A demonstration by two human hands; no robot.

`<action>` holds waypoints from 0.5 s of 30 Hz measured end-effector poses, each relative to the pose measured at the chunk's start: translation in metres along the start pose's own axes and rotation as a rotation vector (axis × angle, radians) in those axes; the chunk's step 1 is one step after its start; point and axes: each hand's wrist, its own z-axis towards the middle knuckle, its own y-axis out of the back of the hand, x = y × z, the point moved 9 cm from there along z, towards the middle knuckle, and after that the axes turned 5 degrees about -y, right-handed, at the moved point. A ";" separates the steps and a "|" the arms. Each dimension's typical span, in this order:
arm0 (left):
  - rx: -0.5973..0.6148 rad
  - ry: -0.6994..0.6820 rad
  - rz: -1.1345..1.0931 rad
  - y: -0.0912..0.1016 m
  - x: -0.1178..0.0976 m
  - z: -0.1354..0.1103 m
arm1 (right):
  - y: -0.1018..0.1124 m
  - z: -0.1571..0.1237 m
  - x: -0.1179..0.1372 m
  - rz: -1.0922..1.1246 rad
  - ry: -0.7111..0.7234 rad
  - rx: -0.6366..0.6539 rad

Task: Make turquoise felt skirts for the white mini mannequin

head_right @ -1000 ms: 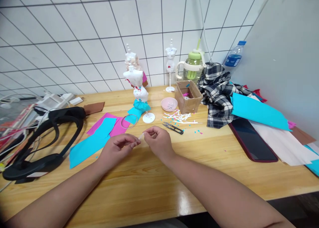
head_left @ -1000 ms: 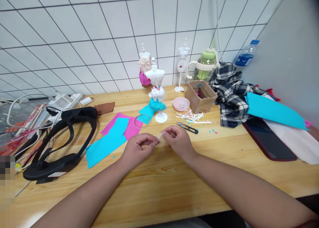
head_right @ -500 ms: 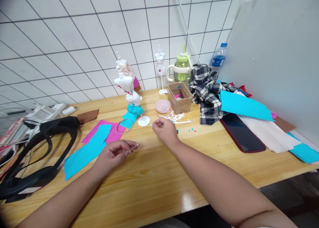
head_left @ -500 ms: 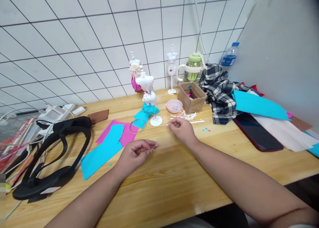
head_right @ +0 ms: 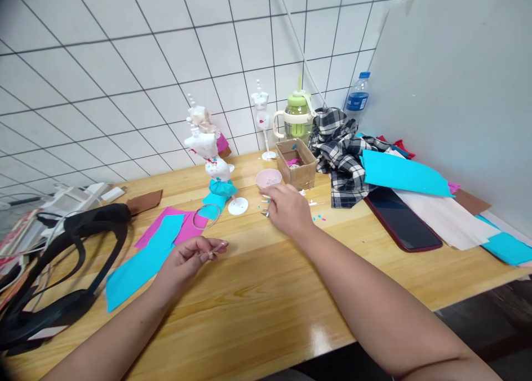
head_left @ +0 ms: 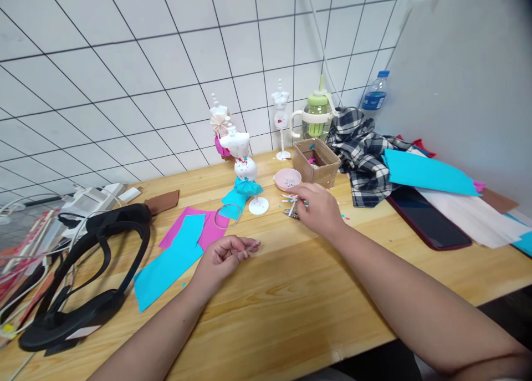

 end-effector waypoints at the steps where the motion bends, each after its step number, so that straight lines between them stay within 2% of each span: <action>1: -0.011 0.014 -0.034 0.000 0.001 0.000 | -0.001 -0.005 0.015 0.116 0.060 0.024; 3: -0.041 0.042 -0.117 0.001 0.003 0.001 | -0.015 -0.015 0.035 0.316 0.063 0.174; 5: -0.073 0.067 -0.215 0.001 0.004 0.002 | -0.034 -0.026 0.048 0.456 -0.010 0.344; 8: -0.122 0.095 -0.316 0.002 0.006 0.003 | -0.063 -0.044 0.046 0.672 -0.310 0.534; 10: -0.151 0.087 -0.317 0.005 0.006 0.003 | -0.084 -0.060 0.045 0.859 -0.536 0.715; 12: -0.154 0.060 -0.280 0.006 0.004 0.004 | -0.096 -0.075 0.052 1.058 -0.687 0.871; 13: -0.146 0.043 -0.256 0.007 0.003 0.004 | -0.099 -0.078 0.055 1.146 -0.732 0.912; 15: -0.125 0.012 -0.195 0.007 0.002 0.004 | -0.100 -0.081 0.057 1.267 -0.804 0.912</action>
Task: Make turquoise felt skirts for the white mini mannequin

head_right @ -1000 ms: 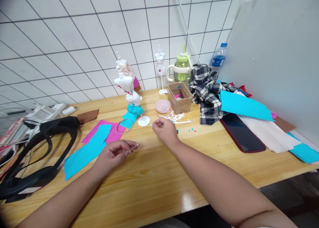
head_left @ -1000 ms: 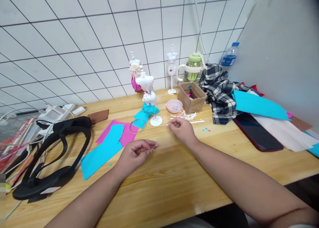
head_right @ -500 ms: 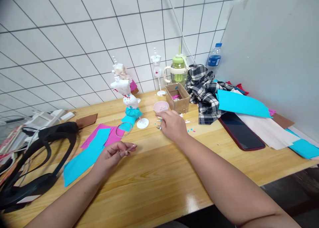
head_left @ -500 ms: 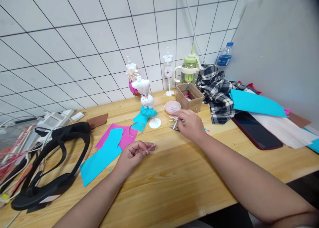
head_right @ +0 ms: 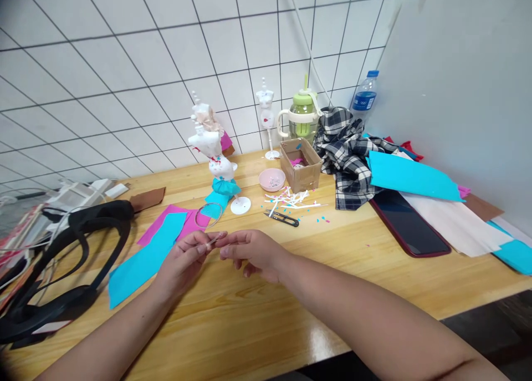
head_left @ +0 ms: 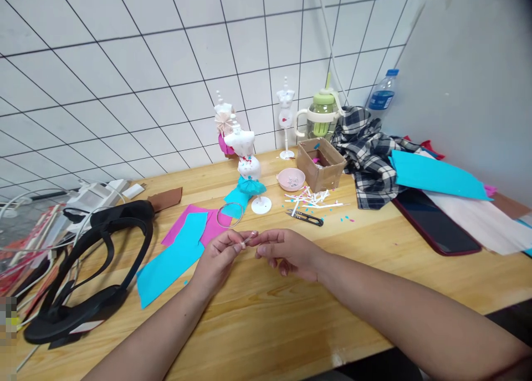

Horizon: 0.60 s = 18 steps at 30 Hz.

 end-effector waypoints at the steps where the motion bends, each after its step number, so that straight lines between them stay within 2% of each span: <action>1: 0.010 -0.014 0.036 0.000 0.000 0.000 | 0.001 0.000 -0.001 0.045 -0.007 -0.003; 6: 0.048 -0.060 0.183 0.003 0.001 -0.002 | 0.007 0.004 -0.007 0.174 -0.047 -0.051; 10: 0.067 -0.060 0.196 0.002 0.003 -0.002 | 0.014 0.007 -0.009 0.202 -0.035 -0.121; 18: 0.085 -0.059 0.215 0.001 0.005 -0.002 | 0.016 0.007 -0.008 0.200 -0.005 -0.159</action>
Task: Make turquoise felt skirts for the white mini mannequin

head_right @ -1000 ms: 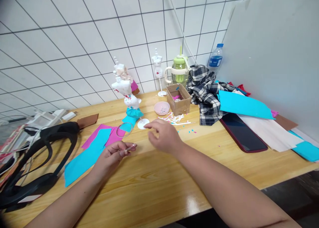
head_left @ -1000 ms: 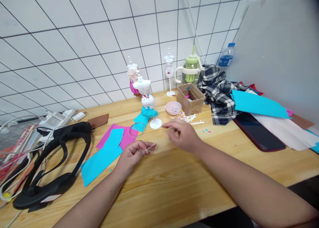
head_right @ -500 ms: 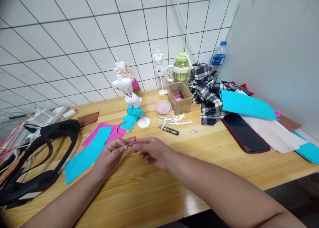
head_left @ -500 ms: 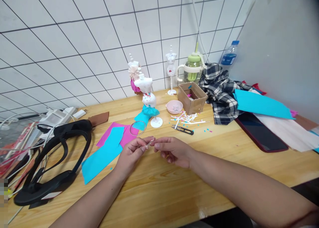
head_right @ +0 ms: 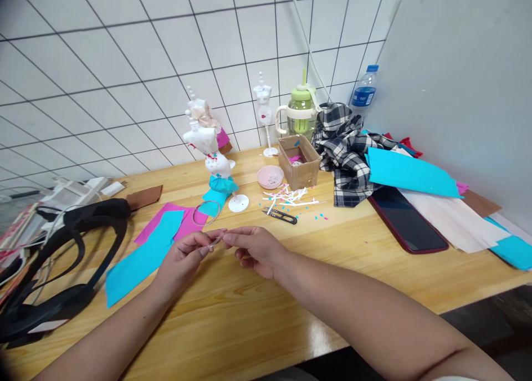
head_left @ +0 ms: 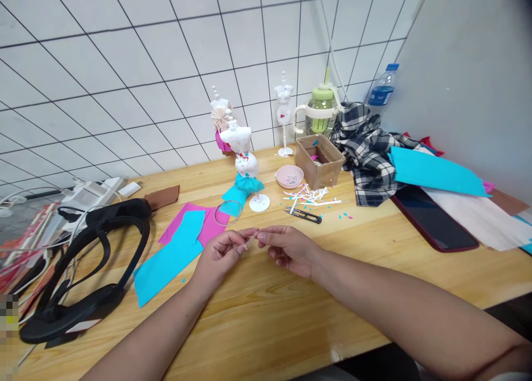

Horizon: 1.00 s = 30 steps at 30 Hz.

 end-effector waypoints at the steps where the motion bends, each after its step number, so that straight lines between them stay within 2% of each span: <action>1: 0.009 -0.002 -0.004 -0.001 0.000 0.000 | 0.000 0.000 0.000 0.001 0.003 0.002; 17: 0.015 -0.007 0.012 -0.002 -0.004 0.000 | -0.001 0.001 0.001 -0.016 0.036 0.030; 30: -0.040 0.026 -0.149 0.001 0.000 0.001 | -0.004 0.001 -0.003 -0.011 -0.005 0.093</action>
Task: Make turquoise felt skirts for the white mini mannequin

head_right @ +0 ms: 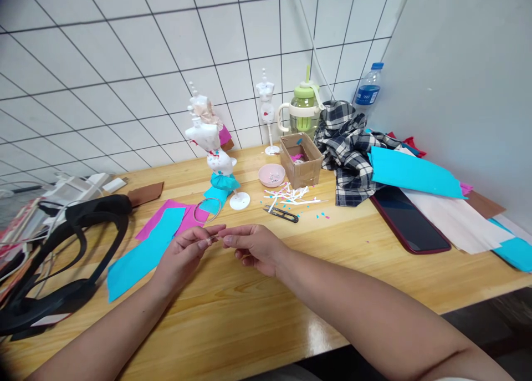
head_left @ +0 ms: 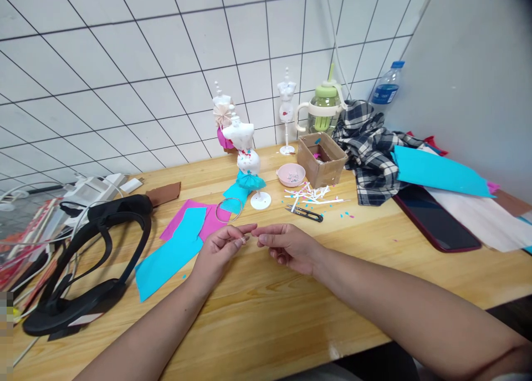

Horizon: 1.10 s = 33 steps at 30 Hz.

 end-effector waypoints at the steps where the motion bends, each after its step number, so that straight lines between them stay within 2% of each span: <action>1: -0.007 0.003 -0.021 -0.001 -0.001 0.000 | 0.000 0.001 0.000 -0.004 0.001 0.005; 7: -0.051 0.018 -0.093 -0.002 -0.003 0.002 | 0.001 0.003 -0.003 -0.024 -0.016 0.008; 13: 0.022 -0.002 0.016 -0.001 0.000 0.000 | 0.004 0.000 -0.002 0.017 -0.029 -0.051; 18: 0.064 -0.028 0.097 -0.003 0.000 -0.001 | 0.004 0.003 -0.003 0.029 -0.016 -0.050; 33: 0.084 -0.059 0.155 -0.006 -0.005 0.000 | 0.003 0.005 -0.005 0.072 -0.038 -0.029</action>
